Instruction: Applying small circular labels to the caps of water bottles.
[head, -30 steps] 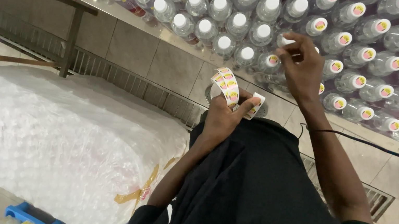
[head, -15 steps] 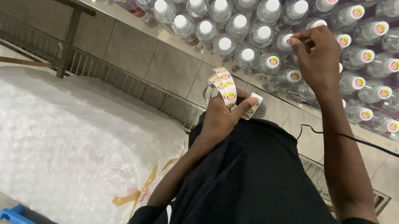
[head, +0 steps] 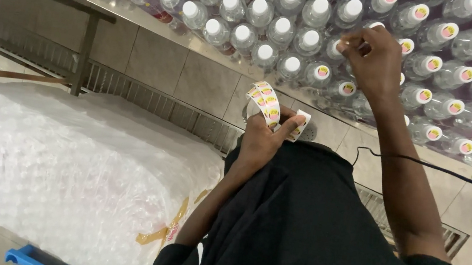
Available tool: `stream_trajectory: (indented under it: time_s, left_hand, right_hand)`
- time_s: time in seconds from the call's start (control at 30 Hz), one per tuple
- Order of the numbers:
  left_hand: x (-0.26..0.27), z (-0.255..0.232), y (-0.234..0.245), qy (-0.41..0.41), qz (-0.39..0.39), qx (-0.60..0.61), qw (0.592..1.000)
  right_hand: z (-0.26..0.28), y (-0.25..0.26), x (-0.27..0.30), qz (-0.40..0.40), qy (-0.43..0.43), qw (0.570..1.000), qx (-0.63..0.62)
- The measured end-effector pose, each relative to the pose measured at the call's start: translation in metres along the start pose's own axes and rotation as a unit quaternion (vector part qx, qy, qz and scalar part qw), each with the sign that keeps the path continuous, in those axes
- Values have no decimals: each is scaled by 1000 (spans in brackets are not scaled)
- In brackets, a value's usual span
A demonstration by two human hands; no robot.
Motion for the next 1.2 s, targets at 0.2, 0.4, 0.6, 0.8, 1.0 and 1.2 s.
stream_trajectory:
  time_s: [0.2, 0.4, 0.6, 0.8, 1.0, 1.2]
  left_hand:
    - [2, -2, -4, 6, 3, 4, 1000]
    - [4, -5, -9, 12, -3, -21, 1000]
    - [-1, 2, -6, -13, -31, 4, 999]
    - [-2, 2, -15, -32, -44, 2, 998]
    - [8, -24, -27, -69, -27, 10, 997]
    - [10, -21, -36, -72, -22, 29, 997]
  right_hand:
    - [-19, -6, -17, 112, -140, 983, -46]
    - [-21, -6, -15, 98, -88, 991, -33]
    - [72, 20, 29, 87, -22, 985, -147]
    - [121, 19, 70, 151, -58, 953, -256]
    - [105, 37, 86, 56, -66, 959, -269]
    - [114, 53, 93, 16, -44, 971, -233]
Point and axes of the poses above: each hand's wrist, its own x-axis away from the middle knuckle, its own y-axis out of the back of the hand, z = x × y, the point moved 10 cm from there along -x, towards the middle knuckle, and after that the axes turned 8 degrees about y, right-handed, at the moved point
